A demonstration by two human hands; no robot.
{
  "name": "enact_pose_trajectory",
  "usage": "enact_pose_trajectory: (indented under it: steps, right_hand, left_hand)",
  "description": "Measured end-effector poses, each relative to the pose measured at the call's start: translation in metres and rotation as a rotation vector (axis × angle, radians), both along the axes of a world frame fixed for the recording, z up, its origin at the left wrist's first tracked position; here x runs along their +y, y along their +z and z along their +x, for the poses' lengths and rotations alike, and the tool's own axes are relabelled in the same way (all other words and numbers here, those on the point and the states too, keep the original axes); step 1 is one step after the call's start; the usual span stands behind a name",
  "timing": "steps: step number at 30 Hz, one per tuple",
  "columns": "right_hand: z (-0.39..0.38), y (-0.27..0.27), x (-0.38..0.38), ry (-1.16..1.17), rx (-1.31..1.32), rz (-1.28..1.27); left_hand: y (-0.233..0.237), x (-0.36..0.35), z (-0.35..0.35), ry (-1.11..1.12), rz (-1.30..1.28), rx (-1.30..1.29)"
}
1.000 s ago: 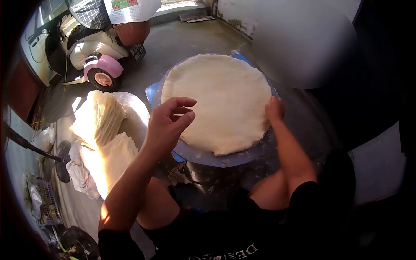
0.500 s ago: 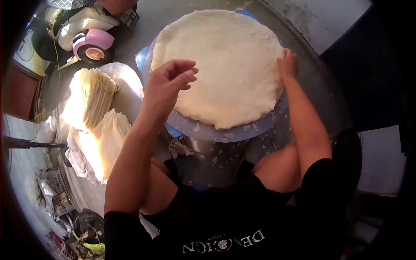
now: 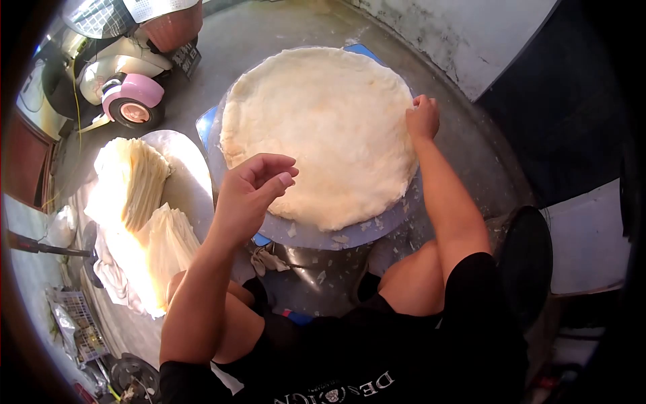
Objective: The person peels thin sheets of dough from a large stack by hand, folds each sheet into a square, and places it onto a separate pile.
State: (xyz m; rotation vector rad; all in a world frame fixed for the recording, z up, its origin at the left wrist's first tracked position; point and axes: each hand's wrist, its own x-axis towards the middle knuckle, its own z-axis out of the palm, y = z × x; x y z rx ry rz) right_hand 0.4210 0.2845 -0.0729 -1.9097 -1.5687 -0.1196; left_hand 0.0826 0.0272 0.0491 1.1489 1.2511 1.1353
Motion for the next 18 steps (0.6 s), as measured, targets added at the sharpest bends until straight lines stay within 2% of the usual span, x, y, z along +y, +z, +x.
enact_pose_trajectory:
  steps: [4, 6, 10, 12, 16, 18]
  right_hand:
    - [-0.005, 0.001, -0.004, 0.051, -0.065, -0.054]
    - [-0.005, -0.003, -0.005, 0.092, -0.098, 0.126]
    - [-0.001, -0.006, -0.005, 0.139, -0.133, 0.154]
    - [0.0, -0.009, -0.004, 0.14, -0.175, 0.245]
    - [0.001, -0.01, -0.003, 0.131, -0.177, 0.179]
    - [0.001, -0.009, -0.003, 0.162, -0.164, 0.258]
  left_hand:
    - [-0.001, -0.001, 0.0, -0.026, 0.008, -0.019]
    - [-0.001, -0.001, -0.001, -0.033, 0.01, -0.017]
    - [0.001, -0.003, -0.002, -0.041, -0.006, -0.005]
    - [0.0, -0.003, -0.003, -0.045, 0.0, -0.005]
    - [0.0, -0.004, -0.005, -0.049, -0.005, -0.009]
    - [0.002, -0.006, -0.005, -0.05, -0.007, -0.007]
